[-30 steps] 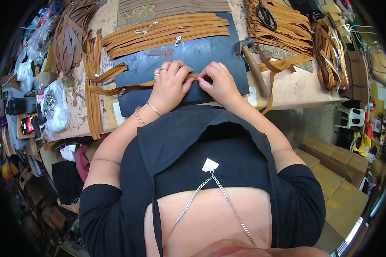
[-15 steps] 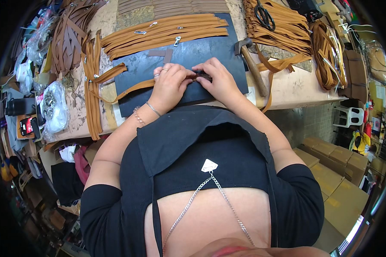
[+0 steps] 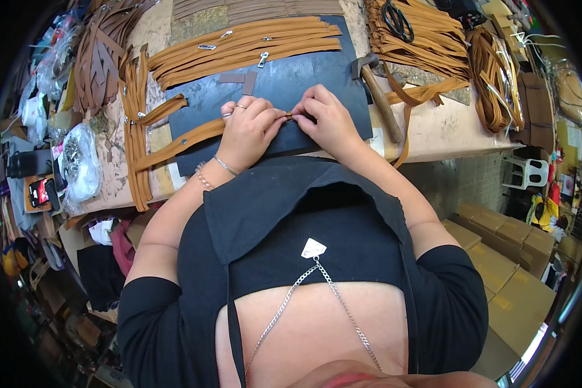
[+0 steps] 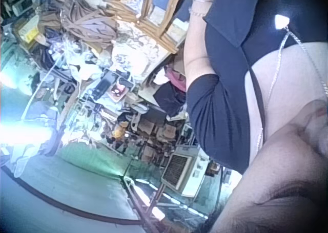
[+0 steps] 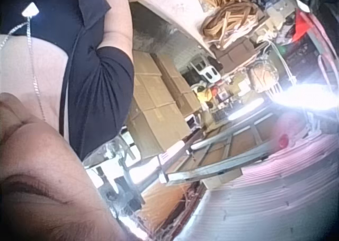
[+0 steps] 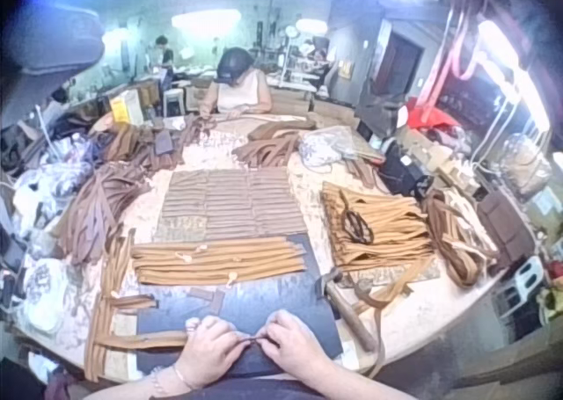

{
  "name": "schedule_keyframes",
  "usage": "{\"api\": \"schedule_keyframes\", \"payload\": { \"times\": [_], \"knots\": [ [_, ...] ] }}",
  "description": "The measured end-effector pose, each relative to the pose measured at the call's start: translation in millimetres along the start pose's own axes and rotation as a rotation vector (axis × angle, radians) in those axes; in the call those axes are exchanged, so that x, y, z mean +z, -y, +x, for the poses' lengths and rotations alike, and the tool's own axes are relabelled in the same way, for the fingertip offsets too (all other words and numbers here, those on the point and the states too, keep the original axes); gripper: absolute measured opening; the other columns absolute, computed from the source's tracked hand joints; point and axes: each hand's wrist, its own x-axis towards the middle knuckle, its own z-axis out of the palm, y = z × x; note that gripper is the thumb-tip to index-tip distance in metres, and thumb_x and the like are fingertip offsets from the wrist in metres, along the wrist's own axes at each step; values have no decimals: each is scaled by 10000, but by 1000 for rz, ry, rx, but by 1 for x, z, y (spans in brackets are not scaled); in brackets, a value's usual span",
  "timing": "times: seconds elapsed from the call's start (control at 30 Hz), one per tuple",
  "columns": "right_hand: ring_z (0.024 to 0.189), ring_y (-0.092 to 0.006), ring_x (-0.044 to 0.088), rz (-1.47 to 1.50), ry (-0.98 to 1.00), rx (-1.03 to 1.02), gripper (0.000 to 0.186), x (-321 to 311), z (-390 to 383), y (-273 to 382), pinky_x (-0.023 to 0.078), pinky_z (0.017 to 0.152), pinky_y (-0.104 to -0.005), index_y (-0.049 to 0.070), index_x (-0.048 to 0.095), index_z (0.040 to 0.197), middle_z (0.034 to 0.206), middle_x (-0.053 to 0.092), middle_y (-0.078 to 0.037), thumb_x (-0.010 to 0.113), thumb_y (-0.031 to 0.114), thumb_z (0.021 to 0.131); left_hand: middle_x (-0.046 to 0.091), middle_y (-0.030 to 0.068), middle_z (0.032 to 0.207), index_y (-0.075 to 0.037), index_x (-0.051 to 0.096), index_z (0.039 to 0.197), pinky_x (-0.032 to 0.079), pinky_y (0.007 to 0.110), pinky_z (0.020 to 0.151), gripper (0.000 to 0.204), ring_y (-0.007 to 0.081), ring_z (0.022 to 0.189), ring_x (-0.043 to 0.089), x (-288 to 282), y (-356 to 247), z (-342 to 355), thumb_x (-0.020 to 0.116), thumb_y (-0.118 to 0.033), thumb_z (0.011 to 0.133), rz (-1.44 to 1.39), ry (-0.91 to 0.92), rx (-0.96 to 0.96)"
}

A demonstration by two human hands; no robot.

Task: The person attaches metal sliders and stops to leather strips using a hammer; they also use scissors to trim small leather pieces.

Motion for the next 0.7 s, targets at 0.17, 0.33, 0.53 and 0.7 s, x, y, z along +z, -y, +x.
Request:
{"api": "schedule_keyframes", "payload": {
  "times": [0.17, 0.33, 0.53, 0.7],
  "knots": [
    [984, -316, 630, -73, -15, -81, 101, 2, -2, 0, 526, 851, -412, 22, 685, 862, 1016, 615, -103, 767, 48, 808, 644, 18, 878, -119, 777, 935, 430, 345, 829, 93, 231, 896, 593, 2, 3, -2, 786, -169, 857, 8, 12, -1],
    [989, -314, 621, -125, -26, -140, 119, 4, -6, -3, 518, 862, -409, 28, 694, 887, 1009, 618, -103, 777, 58, 806, 620, 5, 853, -147, 788, 954, 425, 350, 816, 107, 230, 869, 570, 4, 7, 0, 786, -159, 848, -22, 55, -52],
    [982, -305, 615, -132, -43, -138, 140, -2, -9, -10, 515, 871, -406, 42, 714, 917, 1033, 630, -93, 791, 83, 808, 528, -6, 807, -252, 810, 1011, 367, 378, 844, 223, 209, 852, 534, -1, 3, -1, 762, -125, 833, 71, 111, -30],
    [992, -303, 615, -189, -104, -39, 160, -17, -18, -13, 513, 874, -401, 55, 715, 947, 1049, 645, -84, 794, 96, 814, 494, -5, 803, -293, 802, 1050, 333, 391, 850, 303, 193, 844, 525, 1, 3, -3, 737, -94, 832, 134, 121, 15]
  ]
}}
